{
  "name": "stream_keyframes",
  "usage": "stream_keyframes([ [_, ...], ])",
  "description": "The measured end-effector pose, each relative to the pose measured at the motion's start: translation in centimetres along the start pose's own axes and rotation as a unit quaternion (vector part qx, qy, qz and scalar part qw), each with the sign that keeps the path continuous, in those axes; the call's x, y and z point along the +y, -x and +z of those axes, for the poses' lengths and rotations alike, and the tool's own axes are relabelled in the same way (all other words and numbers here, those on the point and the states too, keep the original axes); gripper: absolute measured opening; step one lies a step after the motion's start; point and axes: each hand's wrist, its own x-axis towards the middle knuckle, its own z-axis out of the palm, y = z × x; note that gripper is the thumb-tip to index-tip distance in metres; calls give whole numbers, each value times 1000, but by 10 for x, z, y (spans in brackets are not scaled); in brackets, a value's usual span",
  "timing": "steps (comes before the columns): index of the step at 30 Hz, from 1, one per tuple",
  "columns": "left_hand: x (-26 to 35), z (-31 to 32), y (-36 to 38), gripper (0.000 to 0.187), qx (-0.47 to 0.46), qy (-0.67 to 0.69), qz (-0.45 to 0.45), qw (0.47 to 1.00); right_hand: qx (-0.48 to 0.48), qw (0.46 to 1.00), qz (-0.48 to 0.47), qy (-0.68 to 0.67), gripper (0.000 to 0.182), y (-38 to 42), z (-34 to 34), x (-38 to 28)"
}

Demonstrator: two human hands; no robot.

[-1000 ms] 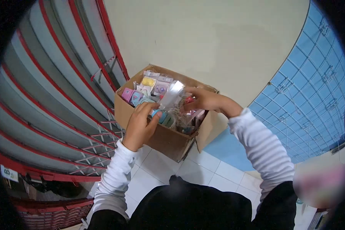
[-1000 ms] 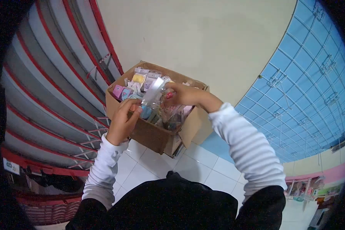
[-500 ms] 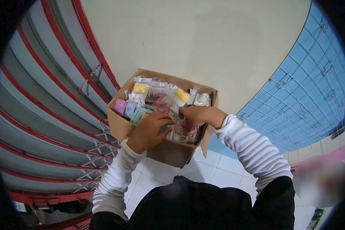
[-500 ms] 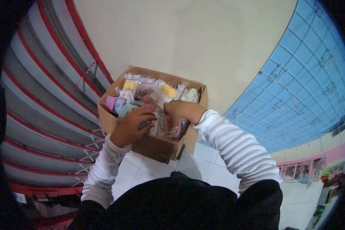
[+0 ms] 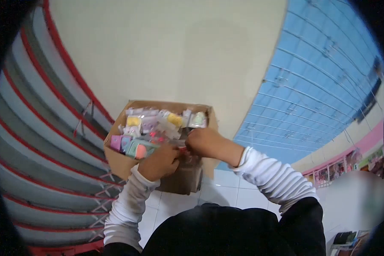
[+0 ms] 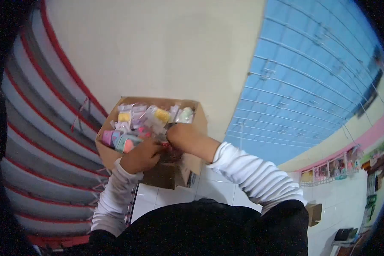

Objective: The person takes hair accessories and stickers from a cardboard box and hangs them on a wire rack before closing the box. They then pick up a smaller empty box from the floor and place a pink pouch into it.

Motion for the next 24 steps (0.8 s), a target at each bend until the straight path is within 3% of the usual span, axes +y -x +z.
stream_keyframes([
  [1, 2, 1, -2, 23, -35, 9, -14, 999, -46, 998, 46, 29, 16, 5, 1, 1],
  [3, 12, 3, -14, 23, -58, 34, -40, 997, 64, 998, -3, 24, 11, 18, 9, 14],
  [4, 21, -1, -17, 22, -48, 53, -56, 996, 98, 994, 30, -37, 9, 27, 1, 14],
  [6, 33, -6, -22, 19, -86, 112, -119, 983, 149, 989, -6, -20, 11, 70, -60, 0],
  [8, 7, 11, -15, 16, -59, -25, -96, 993, 161, 987, 15, -1, 13, 115, -108, 1],
  [10, 23, 7, -15, 19, 2, -99, -75, 992, 276, 955, 15, -107, 19, 165, -148, 3],
  [12, 64, -8, -26, 21, 45, -92, -60, 993, 332, 929, 67, -151, 22, 218, -186, 19],
  [14, 108, -16, -42, 23, 85, -85, -64, 991, 418, 885, 173, -110, 23, 278, -228, 49],
  [15, 127, -16, -49, 25, 127, -60, -26, 990, 484, 844, 207, -102, 28, 306, -245, 66],
  [16, 146, -15, -56, 28, 171, -35, 11, 985, 550, 811, 173, -99, 33, 333, -256, 101],
  [18, 186, -7, -69, 29, 198, -53, 55, 977, 662, 667, 198, -277, 36, 380, -290, 130],
  [20, 223, 3, -80, 26, 240, -23, 104, 965, 698, 568, 73, -431, 47, 423, -315, 173],
  [21, 235, 2, -89, 25, 211, -29, 135, 968, 697, 568, 69, -431, 47, 434, -328, 189],
  [23, 264, 14, -103, 27, 224, -27, 169, 960, 722, 405, 74, -556, 53, 447, -346, 210],
  [24, 279, 20, -109, 28, 233, -24, 201, 951, 719, 408, 71, -558, 53, 451, -351, 218],
])
